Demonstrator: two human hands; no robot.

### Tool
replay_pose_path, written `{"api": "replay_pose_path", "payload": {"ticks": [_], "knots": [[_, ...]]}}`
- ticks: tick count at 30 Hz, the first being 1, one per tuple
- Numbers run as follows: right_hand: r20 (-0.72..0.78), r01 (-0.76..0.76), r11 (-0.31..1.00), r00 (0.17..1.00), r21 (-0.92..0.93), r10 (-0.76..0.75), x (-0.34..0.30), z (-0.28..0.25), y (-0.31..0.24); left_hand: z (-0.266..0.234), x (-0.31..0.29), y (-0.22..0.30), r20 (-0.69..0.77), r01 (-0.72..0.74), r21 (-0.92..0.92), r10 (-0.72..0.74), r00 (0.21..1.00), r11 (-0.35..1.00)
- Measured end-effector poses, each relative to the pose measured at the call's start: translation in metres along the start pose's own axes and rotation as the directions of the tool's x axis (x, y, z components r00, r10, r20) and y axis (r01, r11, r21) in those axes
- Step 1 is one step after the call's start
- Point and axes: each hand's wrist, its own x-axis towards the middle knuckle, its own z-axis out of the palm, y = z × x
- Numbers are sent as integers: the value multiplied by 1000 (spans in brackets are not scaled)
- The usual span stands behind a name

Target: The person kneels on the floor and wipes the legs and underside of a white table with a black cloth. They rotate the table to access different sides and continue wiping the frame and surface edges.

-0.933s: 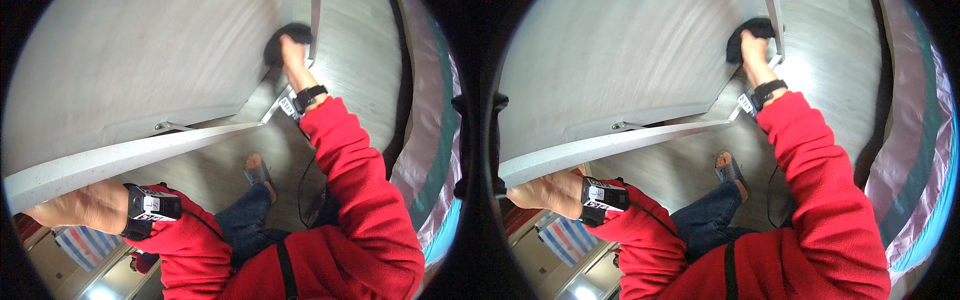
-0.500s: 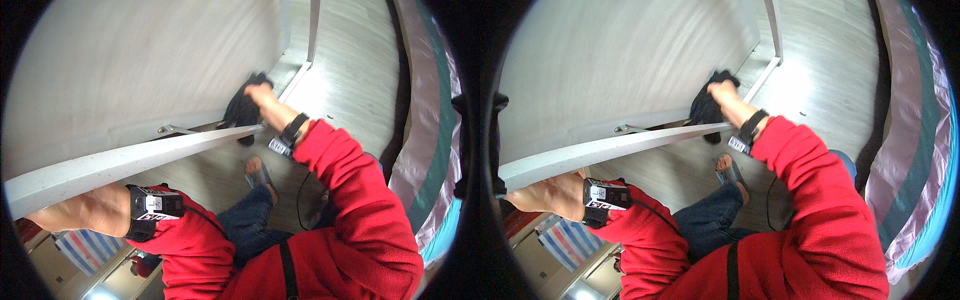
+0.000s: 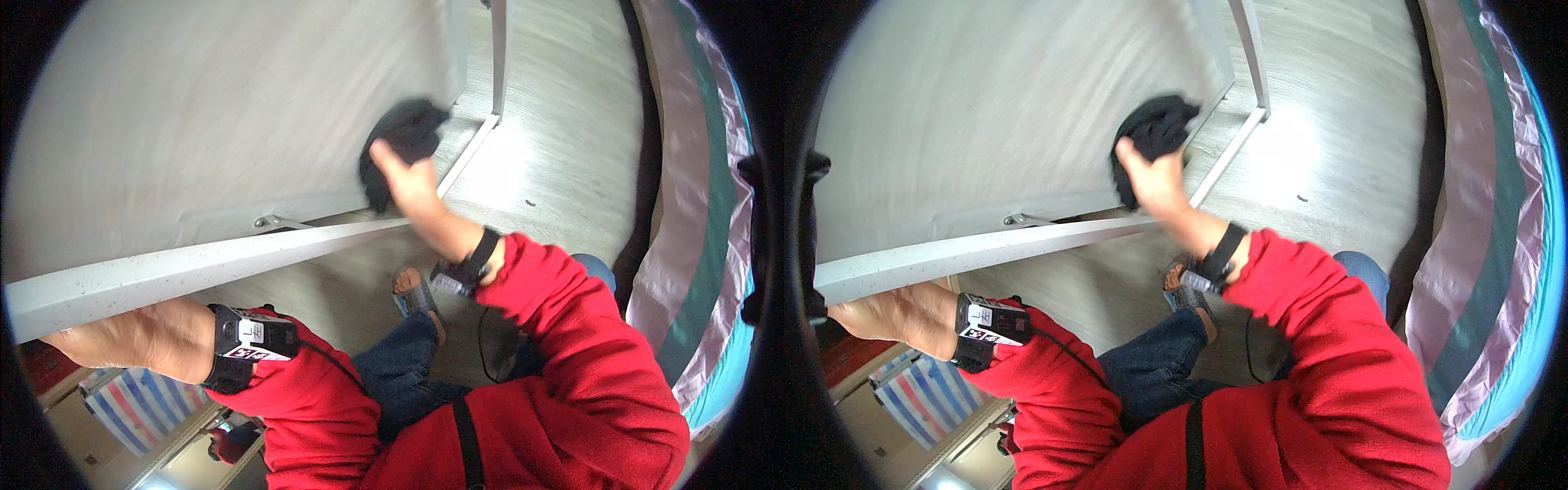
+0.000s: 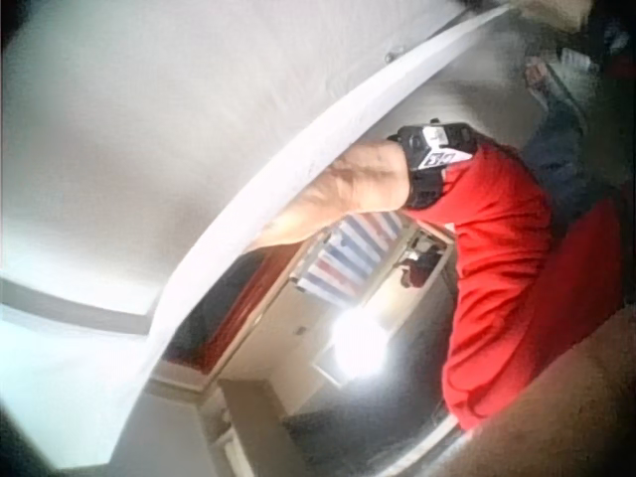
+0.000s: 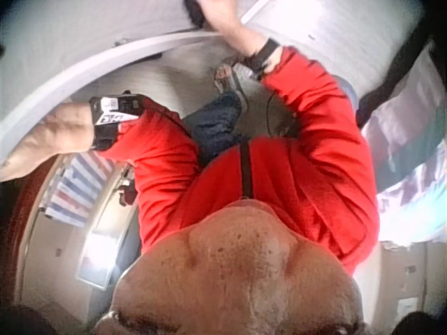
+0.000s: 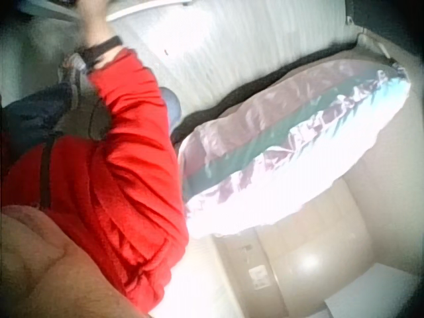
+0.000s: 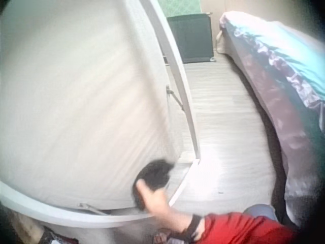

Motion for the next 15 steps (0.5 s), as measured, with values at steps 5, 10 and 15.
{"api": "replay_pose_path", "payload": {"ticks": [5,10,15], "knots": [[216,-373,906,919,198,331,-36,3,3,7,3,7,0,-39,-59,39,999,997],[-179,-317,938,923,142,340,57,-33,3,9,4,6,-12,-31,-112,30,999,993],[-471,-111,991,872,73,132,160,-81,-18,12,6,8,-25,-43,-157,39,999,987]]}}
